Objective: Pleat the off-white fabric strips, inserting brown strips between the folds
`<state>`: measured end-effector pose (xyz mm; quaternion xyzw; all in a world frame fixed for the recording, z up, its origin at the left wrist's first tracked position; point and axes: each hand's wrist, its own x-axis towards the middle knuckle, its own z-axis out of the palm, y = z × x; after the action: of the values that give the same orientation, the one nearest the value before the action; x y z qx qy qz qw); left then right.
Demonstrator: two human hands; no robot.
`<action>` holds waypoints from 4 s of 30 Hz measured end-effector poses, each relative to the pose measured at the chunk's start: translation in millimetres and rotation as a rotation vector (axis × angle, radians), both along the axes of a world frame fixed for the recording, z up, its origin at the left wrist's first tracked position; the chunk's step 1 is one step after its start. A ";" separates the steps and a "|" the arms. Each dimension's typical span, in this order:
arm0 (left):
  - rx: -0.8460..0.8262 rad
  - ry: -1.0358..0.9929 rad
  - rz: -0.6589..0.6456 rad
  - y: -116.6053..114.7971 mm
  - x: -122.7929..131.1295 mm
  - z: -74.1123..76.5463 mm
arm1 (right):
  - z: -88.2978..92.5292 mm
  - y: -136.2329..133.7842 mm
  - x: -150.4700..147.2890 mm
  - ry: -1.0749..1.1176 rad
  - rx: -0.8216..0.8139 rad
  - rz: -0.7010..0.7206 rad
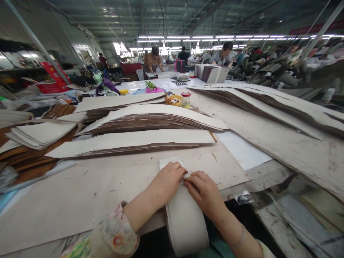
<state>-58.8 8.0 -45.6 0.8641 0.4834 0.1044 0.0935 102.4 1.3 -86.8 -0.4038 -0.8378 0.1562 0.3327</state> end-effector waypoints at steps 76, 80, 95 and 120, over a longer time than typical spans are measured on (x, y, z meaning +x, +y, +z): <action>0.037 -0.088 0.149 -8.0 -65.2 5.2 | 9.9 -12.2 -31.2 -0.378 0.331 0.034; 0.069 0.042 0.115 -12.8 -58.5 -1.4 | 8.1 -13.2 -30.9 -0.370 0.335 0.012; 0.056 0.111 0.163 -12.8 -48.6 1.8 | 5.9 -12.8 -29.1 -0.346 0.319 0.007; -0.431 -0.086 0.231 27.2 -42.8 31.8 | 6.1 -13.0 -27.9 -0.307 0.312 0.015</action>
<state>-101.6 35.2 -13.8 0.7580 0.5857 0.0456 0.2834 74.6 -11.7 -80.7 -0.3602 -0.8957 -0.0363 0.2583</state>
